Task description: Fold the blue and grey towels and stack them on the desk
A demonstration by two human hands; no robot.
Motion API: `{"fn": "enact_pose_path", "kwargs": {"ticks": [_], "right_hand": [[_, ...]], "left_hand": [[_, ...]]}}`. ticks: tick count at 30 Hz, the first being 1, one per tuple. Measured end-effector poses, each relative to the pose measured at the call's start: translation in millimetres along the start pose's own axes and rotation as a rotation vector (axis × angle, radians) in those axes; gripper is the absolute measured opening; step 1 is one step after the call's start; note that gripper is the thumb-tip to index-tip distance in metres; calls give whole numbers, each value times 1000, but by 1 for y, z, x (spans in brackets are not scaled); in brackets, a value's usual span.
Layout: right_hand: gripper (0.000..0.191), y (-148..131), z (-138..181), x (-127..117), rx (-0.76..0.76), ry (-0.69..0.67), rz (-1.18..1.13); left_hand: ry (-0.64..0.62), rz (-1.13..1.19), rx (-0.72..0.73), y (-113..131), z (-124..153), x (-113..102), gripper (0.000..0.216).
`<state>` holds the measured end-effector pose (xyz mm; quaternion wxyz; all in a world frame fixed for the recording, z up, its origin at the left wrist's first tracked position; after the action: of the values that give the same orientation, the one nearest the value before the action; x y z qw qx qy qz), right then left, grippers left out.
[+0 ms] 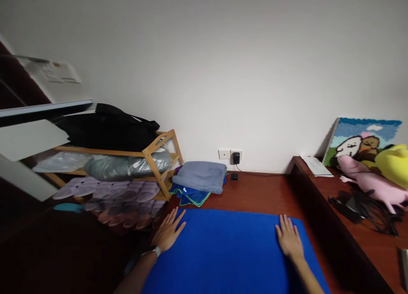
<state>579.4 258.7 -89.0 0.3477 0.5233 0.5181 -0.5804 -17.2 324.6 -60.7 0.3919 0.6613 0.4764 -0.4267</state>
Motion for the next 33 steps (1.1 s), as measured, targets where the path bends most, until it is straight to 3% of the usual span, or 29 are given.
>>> {"fn": "enact_pose_path", "kwargs": {"ticks": [2,5,9,14,17,20,24,27,30,33], "right_hand": [[83,47,-5,-4,63,57,-37],[87,78,-10,0,107,135,-104],[88,80,-13,5,114,160,-137],[83,66,-16,-14,143,94,-164],[85,10,0,-37,49,194,-135],[83,-103,46,-46,-173,259,-133],[66,-283,131,-17,-426,61,-244],[65,-384,178,15,-552,-152,-324],[63,-416,195,32,-596,-253,-333],[65,-375,188,28,-554,-238,-286]], "left_hand": [[6,-6,1,-2,-1,1,61],[-2,-15,-4,-3,-1,2,61],[-18,15,-12,2,-4,-2,61],[-51,66,-34,6,-1,-16,55],[-19,77,-46,12,19,-34,52],[65,112,-18,32,53,-57,49],[47,105,76,69,100,-70,53],[-55,72,132,82,122,-63,56],[-94,63,133,81,128,-59,56],[-91,64,95,77,125,-61,55]]}}
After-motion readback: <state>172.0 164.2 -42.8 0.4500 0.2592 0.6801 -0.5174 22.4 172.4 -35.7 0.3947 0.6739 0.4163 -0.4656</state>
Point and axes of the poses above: each hand's wrist, its own z-axis away from the middle knuckle, its own x-axis out of the palm, y = z × x, the point moved 9 cm from there along -z, towards the middle knuckle, and after that the axes turned 5 degrees about y, right-handed, at the moved point
